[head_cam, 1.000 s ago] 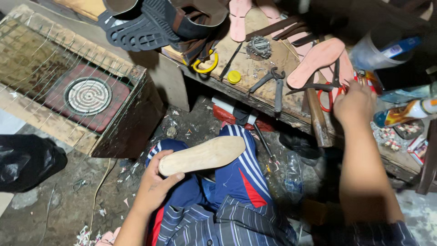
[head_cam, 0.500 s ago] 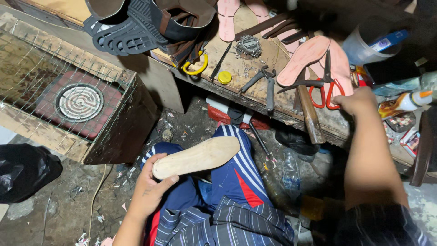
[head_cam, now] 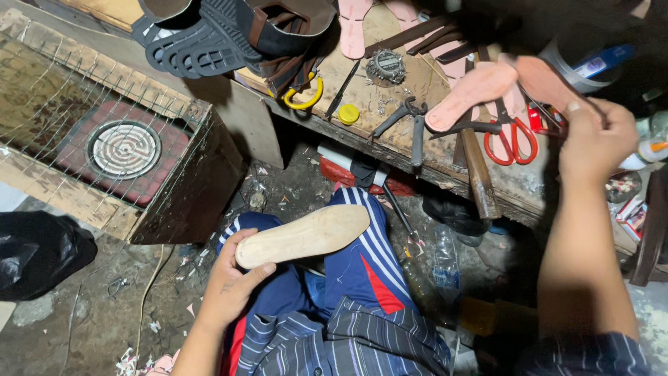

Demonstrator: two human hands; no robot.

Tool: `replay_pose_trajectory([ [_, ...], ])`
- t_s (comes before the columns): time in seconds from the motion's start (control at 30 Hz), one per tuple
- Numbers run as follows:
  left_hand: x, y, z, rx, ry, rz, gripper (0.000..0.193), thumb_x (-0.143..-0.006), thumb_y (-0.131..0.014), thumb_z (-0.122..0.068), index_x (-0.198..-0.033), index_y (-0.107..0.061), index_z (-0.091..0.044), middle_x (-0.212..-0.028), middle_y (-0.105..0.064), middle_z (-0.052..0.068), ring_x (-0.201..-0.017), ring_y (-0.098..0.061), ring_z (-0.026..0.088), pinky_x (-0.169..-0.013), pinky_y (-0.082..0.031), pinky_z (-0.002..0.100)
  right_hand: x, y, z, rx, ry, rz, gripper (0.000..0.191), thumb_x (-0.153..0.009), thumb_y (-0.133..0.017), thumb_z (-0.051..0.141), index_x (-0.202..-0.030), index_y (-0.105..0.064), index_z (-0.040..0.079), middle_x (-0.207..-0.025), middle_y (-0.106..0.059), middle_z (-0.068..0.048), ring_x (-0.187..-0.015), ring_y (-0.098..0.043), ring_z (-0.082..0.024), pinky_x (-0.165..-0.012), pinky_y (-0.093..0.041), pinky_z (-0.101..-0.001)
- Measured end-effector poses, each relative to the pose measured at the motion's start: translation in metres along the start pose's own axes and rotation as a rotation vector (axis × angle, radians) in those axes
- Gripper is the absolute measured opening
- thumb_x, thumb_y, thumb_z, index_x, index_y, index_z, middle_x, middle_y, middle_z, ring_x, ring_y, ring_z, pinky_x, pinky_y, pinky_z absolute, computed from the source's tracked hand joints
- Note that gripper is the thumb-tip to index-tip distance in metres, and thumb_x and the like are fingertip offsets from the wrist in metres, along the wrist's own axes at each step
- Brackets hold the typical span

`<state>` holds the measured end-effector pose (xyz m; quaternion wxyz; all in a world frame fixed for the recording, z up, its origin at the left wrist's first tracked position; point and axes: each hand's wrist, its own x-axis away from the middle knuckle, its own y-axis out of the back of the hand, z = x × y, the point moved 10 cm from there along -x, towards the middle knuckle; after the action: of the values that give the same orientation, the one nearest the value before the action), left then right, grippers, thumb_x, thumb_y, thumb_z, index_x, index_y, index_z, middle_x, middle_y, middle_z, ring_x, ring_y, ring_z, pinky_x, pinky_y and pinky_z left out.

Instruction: The person sits on the floor and works a shoe upper over a wooden last, using pliers to pull the material and a hammer to tap and set it. They then fit a pink insole board into the shoe, press it in place, and set the finished shoe on a rack with other lasted shoes.

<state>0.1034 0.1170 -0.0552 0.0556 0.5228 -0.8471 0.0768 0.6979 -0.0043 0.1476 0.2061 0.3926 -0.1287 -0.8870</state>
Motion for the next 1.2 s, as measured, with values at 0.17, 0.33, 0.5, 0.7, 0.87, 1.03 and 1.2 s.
replay_pose_trajectory([
  [0.17,0.0,0.001,0.001,-0.017,-0.004,0.005,0.069,-0.077,-0.082,-0.008,-0.138,-0.051,-0.003,-0.12,-0.066,0.007,-0.113,-0.06,0.015,-0.101,-0.046,0.031,0.032,0.013,0.053,-0.083,0.058,-0.115,0.021,-0.098,-0.065,-0.005,-0.119,-0.065,-0.005,-0.115,-0.063,-0.01,-0.104,-0.063,-0.022,-0.093,-0.055,-0.0326],
  [0.33,0.002,0.002,-0.002,-0.006,0.001,0.014,0.068,-0.078,-0.082,-0.008,-0.138,-0.051,-0.004,-0.119,-0.067,0.006,-0.113,-0.061,0.014,-0.101,-0.046,0.031,0.051,0.008,0.103,-0.037,0.186,-0.052,0.023,-0.106,-0.061,-0.009,-0.128,-0.062,-0.005,-0.127,-0.063,-0.01,-0.116,-0.063,-0.021,-0.105,-0.054,-0.0334],
  [0.5,0.002,0.003,-0.006,-0.071,-0.022,0.021,0.068,-0.077,-0.083,-0.009,-0.138,-0.052,-0.006,-0.118,-0.069,0.006,-0.112,-0.063,0.015,-0.101,-0.049,0.031,0.071,0.004,0.118,-0.24,-0.085,0.103,0.021,-0.101,-0.061,-0.002,-0.123,-0.066,-0.002,-0.118,-0.067,-0.008,-0.106,-0.064,-0.016,-0.095,-0.054,-0.0296],
  [0.7,0.007,0.015,-0.009,-0.043,-0.05,0.025,0.068,-0.079,-0.084,-0.01,-0.14,-0.054,-0.005,-0.122,-0.067,0.007,-0.116,-0.061,0.016,-0.105,-0.046,0.031,0.118,-0.096,0.15,-0.551,-0.263,0.471,0.021,-0.096,-0.062,0.007,-0.116,-0.07,0.002,-0.107,-0.072,-0.005,-0.095,-0.067,-0.011,-0.084,-0.055,-0.025],
  [0.87,0.013,0.016,-0.016,-0.044,-0.108,0.073,0.068,-0.079,-0.085,-0.011,-0.139,-0.055,-0.004,-0.129,-0.065,0.006,-0.122,-0.06,0.016,-0.108,-0.045,0.031,0.248,-0.242,0.198,-0.298,-0.278,1.104,0.038,-0.077,-0.085,0.014,-0.109,-0.067,0.007,-0.089,-0.072,-0.004,-0.081,-0.065,-0.011,-0.074,-0.054,-0.0258],
  [1.03,0.019,0.024,-0.017,-0.048,-0.09,0.063,0.07,-0.077,-0.087,-0.014,-0.139,-0.056,-0.004,-0.132,-0.066,0.007,-0.124,-0.059,0.017,-0.11,-0.044,0.031,0.296,-0.272,0.289,-0.502,0.238,1.14,0.029,-0.082,-0.087,0.021,-0.102,-0.071,0.008,-0.104,-0.072,-0.008,-0.097,-0.07,-0.022,-0.085,-0.055,-0.0335],
  [1.2,0.022,0.039,-0.022,-0.085,-0.129,0.067,0.073,-0.076,-0.088,-0.016,-0.14,-0.057,-0.003,-0.135,-0.064,0.008,-0.129,-0.058,0.017,-0.114,-0.041,0.032,0.314,-0.26,0.316,-0.365,0.526,1.246,0.054,-0.073,-0.08,0.025,-0.125,-0.072,0.013,-0.131,-0.062,-0.015,-0.117,-0.058,-0.033,-0.094,-0.043,-0.0454],
])
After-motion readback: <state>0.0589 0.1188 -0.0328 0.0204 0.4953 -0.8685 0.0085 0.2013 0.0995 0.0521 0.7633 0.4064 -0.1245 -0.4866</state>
